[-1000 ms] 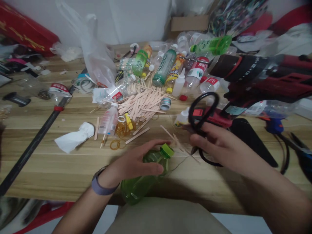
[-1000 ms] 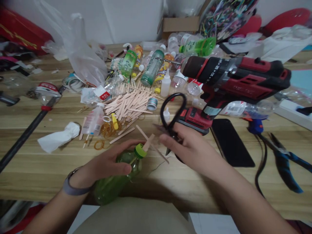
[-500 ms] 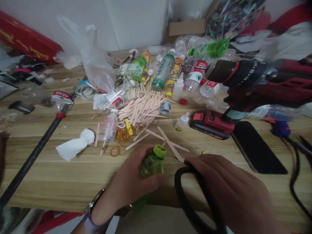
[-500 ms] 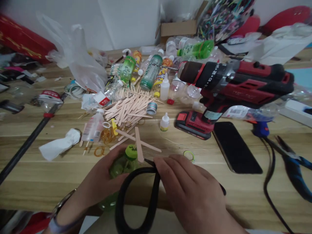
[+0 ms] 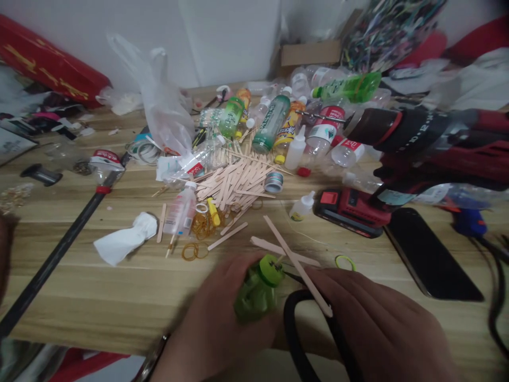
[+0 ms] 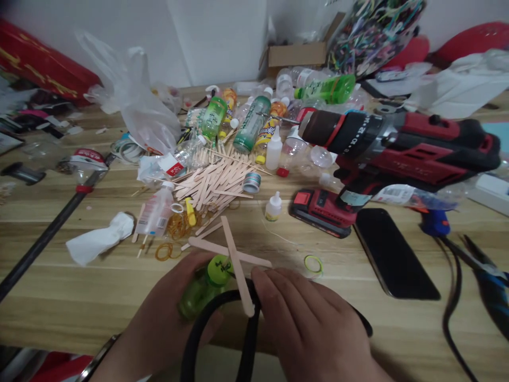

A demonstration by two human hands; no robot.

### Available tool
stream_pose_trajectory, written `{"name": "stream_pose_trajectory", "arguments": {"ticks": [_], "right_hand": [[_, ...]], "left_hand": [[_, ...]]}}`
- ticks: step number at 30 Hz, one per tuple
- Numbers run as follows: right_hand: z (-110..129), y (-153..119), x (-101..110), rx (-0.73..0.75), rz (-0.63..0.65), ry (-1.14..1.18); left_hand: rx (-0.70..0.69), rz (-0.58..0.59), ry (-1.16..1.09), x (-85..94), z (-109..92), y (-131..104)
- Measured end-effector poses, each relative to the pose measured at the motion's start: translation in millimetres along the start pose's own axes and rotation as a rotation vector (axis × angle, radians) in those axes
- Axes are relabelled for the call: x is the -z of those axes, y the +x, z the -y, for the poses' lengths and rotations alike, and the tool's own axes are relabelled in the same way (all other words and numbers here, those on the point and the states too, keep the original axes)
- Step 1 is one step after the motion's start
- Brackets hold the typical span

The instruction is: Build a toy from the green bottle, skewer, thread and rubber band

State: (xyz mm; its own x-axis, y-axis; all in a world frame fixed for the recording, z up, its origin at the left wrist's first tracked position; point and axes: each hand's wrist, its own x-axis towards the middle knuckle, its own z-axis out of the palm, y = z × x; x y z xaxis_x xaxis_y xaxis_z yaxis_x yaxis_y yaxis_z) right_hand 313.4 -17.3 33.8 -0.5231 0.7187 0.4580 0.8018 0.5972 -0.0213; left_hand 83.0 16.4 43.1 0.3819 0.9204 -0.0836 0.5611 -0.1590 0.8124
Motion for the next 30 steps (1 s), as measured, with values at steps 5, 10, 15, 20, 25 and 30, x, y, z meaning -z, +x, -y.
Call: {"name": "stream_pose_trajectory", "arguments": {"ticks": [5, 10, 15, 20, 25, 30], "right_hand": [[0, 2, 3, 0.043, 0.015, -0.030], [0, 3, 4, 0.036, -0.031, -0.064], [-2, 3, -2, 0.063, -0.077, -0.087], [-4, 5, 1, 0.094, -0.039, -0.017], [-3, 7, 8, 0.067, -0.014, -0.015], [-1, 12, 10, 0.076, -0.030, 0.045]], "left_hand": [[-0.002, 0.017, 0.014, -0.8, -1, 0], [0.051, 0.005, -0.023, -0.7, -5, 0], [0.021, -0.011, -0.049, -0.3, -8, 4], [0.039, 0.011, -0.021, 0.6, -7, 2], [0.015, 0.008, 0.019, -1.8, -2, 0], [-0.039, 0.035, 0.070, -5.7, 3, -3]]}}
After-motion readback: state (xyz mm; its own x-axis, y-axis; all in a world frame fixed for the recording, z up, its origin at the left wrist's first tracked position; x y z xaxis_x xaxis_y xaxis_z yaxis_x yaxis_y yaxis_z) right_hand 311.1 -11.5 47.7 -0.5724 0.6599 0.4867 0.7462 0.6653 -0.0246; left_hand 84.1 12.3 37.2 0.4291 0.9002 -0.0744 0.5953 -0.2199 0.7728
